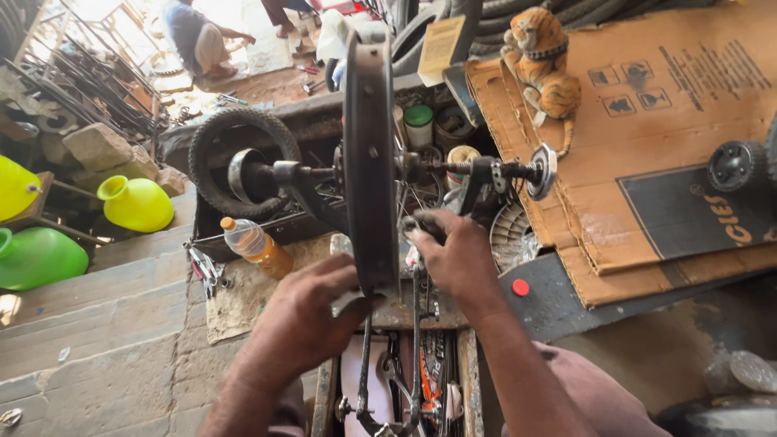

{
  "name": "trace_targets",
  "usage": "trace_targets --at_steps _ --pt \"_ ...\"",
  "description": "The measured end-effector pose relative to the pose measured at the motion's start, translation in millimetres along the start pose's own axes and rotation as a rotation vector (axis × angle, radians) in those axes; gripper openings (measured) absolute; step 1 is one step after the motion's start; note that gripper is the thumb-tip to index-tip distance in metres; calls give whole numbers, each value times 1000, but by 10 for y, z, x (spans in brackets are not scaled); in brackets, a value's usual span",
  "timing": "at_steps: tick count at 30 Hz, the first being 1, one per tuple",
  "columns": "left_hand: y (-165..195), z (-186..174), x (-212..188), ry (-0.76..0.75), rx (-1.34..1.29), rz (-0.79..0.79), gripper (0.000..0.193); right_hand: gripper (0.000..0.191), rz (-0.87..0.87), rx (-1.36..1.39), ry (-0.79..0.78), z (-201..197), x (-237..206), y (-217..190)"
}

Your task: The person works on a bicycle wheel mounted in a repair stand, repeatedly adjusting the rim and spokes by hand. The person briefly reaches for small parts on the floor before continuing to manipulate the wheel components.

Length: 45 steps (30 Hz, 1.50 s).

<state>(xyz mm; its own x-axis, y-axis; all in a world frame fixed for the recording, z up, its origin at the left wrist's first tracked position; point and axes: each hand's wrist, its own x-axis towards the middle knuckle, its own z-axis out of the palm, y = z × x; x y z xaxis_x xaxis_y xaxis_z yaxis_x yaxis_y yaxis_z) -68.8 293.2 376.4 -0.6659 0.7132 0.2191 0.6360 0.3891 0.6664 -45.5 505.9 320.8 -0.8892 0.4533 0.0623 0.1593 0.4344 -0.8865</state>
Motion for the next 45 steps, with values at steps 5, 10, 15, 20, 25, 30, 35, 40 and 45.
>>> trace_targets --at_steps 5,10,15,20,25,30,35,40,45 --pt "-170 118 60 110 -44 -136 22 33 -110 53 -5 25 -29 -31" --pt "-304 417 305 220 -418 -586 35 32 -132 158 -65 39 8 -108" --pt "-441 625 386 202 -694 -349 40 29 -56 134 -198 16 31 -132" --pt "-429 635 412 219 -765 -287 37 31 -131 62 -194 17 35 -100" --pt "-305 588 391 376 -679 -327 36 33 -189 -22 -215 -4 38 -62" --pt "-302 536 417 363 -580 -469 43 32 9 277 -210 141 35 -129" --pt "-338 529 396 357 -430 -280 44 29 -1 85 -159 51 35 -226" --pt "-293 488 390 321 -532 -341 40 28 -117 -74 -200 -55 17 -254" --pt "-203 474 399 396 -481 -490 37 26 -45 81 -228 47 12 -244"
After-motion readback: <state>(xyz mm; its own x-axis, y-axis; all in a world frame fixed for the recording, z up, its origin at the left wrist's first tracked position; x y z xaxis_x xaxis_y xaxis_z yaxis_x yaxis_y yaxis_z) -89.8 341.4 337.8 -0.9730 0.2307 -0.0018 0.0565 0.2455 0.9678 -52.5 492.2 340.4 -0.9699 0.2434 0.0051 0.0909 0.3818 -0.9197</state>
